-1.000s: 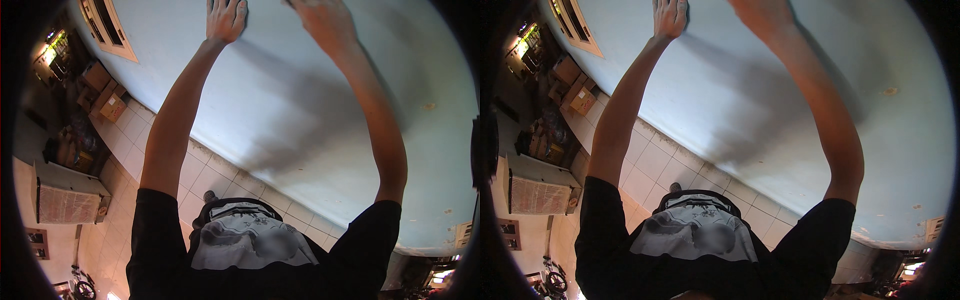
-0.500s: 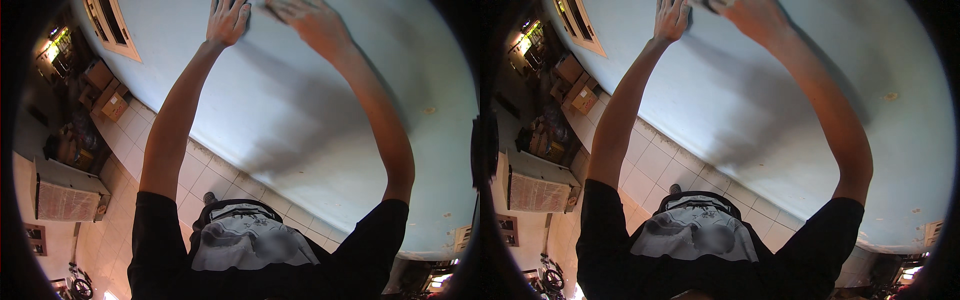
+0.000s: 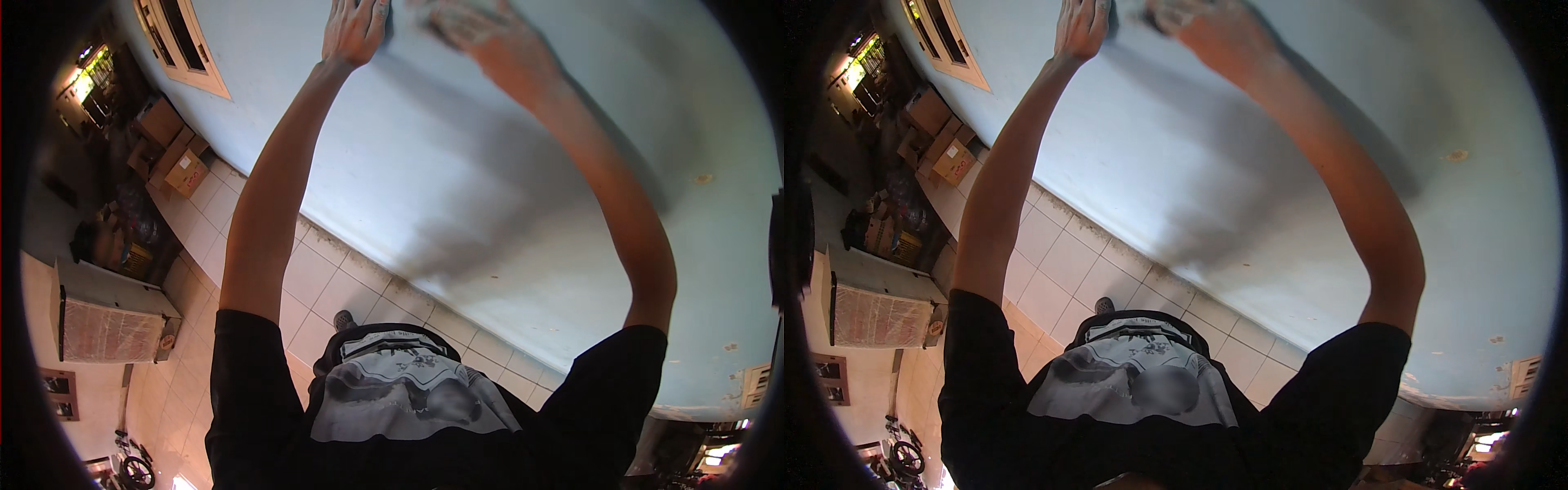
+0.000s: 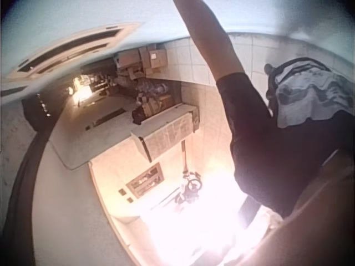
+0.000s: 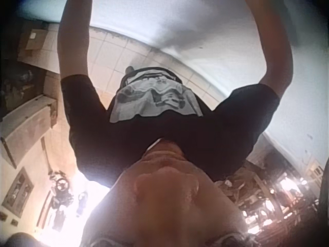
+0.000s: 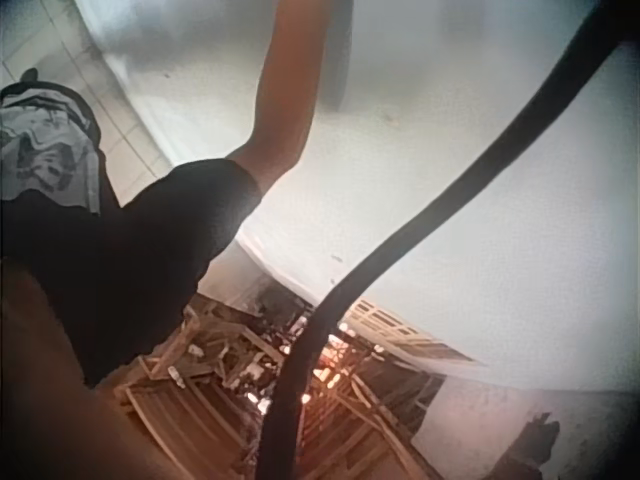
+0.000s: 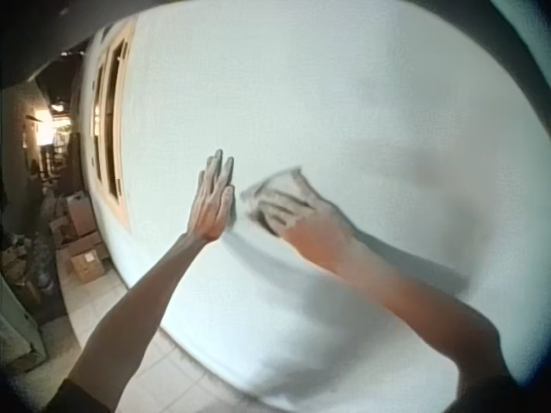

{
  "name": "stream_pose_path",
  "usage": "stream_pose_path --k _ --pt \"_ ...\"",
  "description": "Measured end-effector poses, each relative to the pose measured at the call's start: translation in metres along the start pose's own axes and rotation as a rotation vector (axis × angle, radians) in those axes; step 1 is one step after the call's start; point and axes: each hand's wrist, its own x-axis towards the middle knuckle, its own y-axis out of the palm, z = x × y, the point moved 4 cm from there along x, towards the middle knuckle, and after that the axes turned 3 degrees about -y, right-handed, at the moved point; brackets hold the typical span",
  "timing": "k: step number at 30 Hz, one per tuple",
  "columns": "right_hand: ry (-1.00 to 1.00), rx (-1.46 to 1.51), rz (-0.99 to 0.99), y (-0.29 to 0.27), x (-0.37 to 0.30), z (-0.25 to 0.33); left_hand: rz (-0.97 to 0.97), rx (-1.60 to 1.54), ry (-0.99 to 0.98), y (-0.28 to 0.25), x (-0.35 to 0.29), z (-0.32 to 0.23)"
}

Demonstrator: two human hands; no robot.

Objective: The person sands a blue-painted wall using a piece of sandpaper held in their right hand.

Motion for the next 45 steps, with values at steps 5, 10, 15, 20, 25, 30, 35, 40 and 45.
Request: stream_pose_path --k 5,10,15,20,25,30,35,40,45 --pt "-0.019 0.03 -0.069 -0.009 0.01 -0.015 0.068 0.074 -0.069 0.003 -0.003 0.009" --pt "-0.177 0.045 0.011 0.009 0.002 0.033 0.068 0.064 -0.062 0.007 -0.001 0.007" --pt "0.165 0.036 -0.18 -0.007 0.017 -0.009 0.092 0.078 -0.07 0.0 -0.003 0.013" --pt "-0.11 0.136 0.086 -0.003 0.009 0.04 0.071 0.025 -0.023 0.0 -0.005 0.004" --pt "0.118 -0.026 0.007 0.026 0.01 0.005 0.08 0.013 -0.018 0.002 -0.002 -0.003" --pt "-0.136 0.071 -0.179 0.03 0.0 0.035 0.108 0.043 0.002 -0.004 -0.004 0.007" --pt "0.143 0.013 -0.101 0.007 0.011 0.031 0.105 0.078 0.056 -0.012 -0.004 0.016" --pt "-0.103 0.019 -0.112 0.019 0.014 0.027 0.063 -0.009 0.004 -0.016 -0.005 0.025" --pt "0.07 0.101 -0.057 0.029 0.002 0.041 0.079 -0.05 0.048 -0.015 -0.005 0.026"
